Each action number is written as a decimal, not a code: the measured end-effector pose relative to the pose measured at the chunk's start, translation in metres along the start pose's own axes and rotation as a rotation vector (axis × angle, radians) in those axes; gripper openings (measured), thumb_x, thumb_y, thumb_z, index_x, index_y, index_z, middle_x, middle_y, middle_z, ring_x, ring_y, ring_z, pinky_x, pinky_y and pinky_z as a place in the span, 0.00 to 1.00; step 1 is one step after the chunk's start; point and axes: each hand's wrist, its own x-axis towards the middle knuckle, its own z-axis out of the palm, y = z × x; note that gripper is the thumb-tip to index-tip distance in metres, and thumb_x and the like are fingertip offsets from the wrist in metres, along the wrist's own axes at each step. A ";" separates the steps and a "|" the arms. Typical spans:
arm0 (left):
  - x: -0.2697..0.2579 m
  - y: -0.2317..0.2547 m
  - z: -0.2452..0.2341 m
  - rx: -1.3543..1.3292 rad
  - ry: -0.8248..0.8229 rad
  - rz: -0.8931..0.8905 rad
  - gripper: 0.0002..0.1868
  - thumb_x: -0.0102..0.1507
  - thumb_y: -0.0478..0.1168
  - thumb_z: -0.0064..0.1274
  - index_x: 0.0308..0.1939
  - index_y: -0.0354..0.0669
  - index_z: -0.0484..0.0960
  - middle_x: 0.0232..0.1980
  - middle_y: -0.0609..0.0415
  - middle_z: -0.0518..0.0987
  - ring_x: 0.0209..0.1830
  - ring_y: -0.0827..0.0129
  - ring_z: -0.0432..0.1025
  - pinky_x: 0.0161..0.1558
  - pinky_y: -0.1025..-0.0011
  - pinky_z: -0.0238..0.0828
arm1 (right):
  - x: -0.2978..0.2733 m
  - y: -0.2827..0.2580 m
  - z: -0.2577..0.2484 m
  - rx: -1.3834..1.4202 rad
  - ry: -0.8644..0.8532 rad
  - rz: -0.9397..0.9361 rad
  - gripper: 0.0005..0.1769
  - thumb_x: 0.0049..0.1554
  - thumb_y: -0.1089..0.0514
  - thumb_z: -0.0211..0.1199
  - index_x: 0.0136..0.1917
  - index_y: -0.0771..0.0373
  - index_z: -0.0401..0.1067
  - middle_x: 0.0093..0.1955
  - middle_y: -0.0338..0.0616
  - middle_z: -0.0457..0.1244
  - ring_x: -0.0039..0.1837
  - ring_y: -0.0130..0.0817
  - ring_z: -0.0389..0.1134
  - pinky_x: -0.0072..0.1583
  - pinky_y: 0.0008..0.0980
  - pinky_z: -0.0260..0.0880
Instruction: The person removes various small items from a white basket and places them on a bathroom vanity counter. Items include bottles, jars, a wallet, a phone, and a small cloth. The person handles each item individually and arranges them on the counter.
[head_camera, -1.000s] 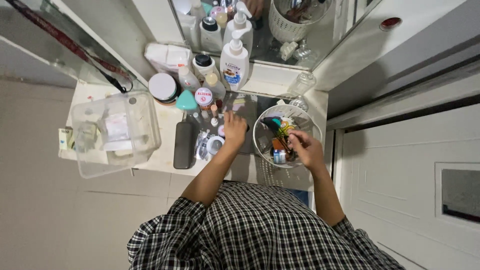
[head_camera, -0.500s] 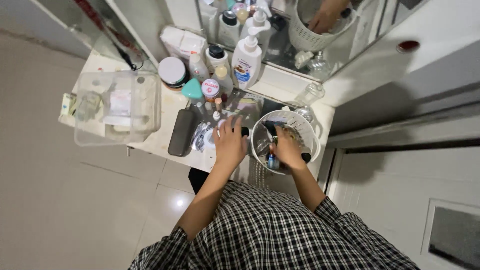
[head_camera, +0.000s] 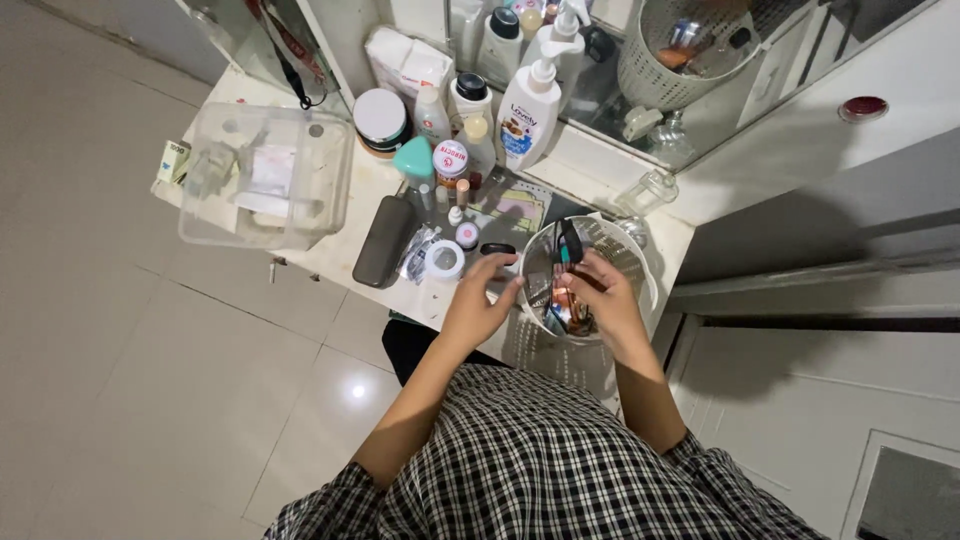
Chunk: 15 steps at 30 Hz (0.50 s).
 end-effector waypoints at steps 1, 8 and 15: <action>-0.001 0.007 -0.001 0.000 0.001 0.000 0.18 0.63 0.45 0.61 0.57 0.53 0.82 0.57 0.51 0.80 0.57 0.52 0.77 0.57 0.55 0.71 | -0.005 -0.005 0.007 -0.001 -0.001 -0.001 0.27 0.52 0.63 0.73 0.65 0.63 0.73 0.52 0.45 0.69 0.50 0.30 0.71 0.49 0.27 0.78; 0.004 0.028 -0.009 -0.316 -0.073 -0.113 0.29 0.64 0.50 0.61 0.65 0.40 0.74 0.57 0.37 0.77 0.53 0.40 0.76 0.50 0.50 0.77 | -0.014 -0.009 0.043 0.145 -0.117 0.026 0.29 0.49 0.67 0.75 0.64 0.63 0.74 0.52 0.43 0.70 0.49 0.28 0.72 0.49 0.24 0.77; 0.008 0.009 -0.017 -0.410 -0.049 -0.222 0.12 0.62 0.41 0.66 0.47 0.44 0.83 0.41 0.53 0.84 0.43 0.69 0.80 0.47 0.67 0.79 | -0.008 0.020 0.048 0.053 -0.144 -0.098 0.42 0.43 0.67 0.81 0.70 0.64 0.70 0.51 0.42 0.69 0.53 0.27 0.70 0.59 0.29 0.74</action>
